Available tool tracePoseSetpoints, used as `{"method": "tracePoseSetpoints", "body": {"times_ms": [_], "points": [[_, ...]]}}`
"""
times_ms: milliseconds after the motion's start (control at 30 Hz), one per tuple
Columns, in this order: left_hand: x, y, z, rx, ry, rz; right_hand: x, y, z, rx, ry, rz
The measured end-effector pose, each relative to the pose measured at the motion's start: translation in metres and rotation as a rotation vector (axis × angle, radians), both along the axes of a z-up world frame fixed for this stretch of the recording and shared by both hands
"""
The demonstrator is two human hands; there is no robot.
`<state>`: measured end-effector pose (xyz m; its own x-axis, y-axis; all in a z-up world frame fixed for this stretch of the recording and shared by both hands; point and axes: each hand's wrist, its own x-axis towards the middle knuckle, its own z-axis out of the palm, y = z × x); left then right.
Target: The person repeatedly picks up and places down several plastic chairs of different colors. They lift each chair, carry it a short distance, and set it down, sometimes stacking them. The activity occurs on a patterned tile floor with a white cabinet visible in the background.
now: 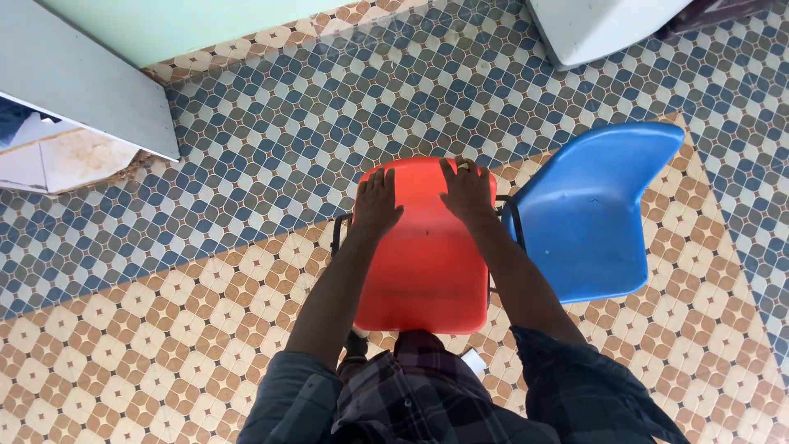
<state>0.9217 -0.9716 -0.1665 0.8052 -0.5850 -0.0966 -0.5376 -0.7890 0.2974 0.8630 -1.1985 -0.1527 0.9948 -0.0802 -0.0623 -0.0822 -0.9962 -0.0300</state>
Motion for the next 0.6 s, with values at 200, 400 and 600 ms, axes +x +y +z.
{"method": "tracePoseSetpoints", "body": {"times_ms": [200,400,600], "points": [[0.002,0.012,-0.010,0.091,0.138,0.036,-0.003,-0.020,-0.018,0.010,0.084,0.001],[0.004,0.015,-0.020,-0.120,-0.137,0.076,0.008,-0.033,-0.013,-0.010,0.079,0.002],[-0.001,0.014,-0.023,-0.143,-0.100,0.101,0.016,-0.040,-0.018,-0.008,0.186,-0.045]]}}
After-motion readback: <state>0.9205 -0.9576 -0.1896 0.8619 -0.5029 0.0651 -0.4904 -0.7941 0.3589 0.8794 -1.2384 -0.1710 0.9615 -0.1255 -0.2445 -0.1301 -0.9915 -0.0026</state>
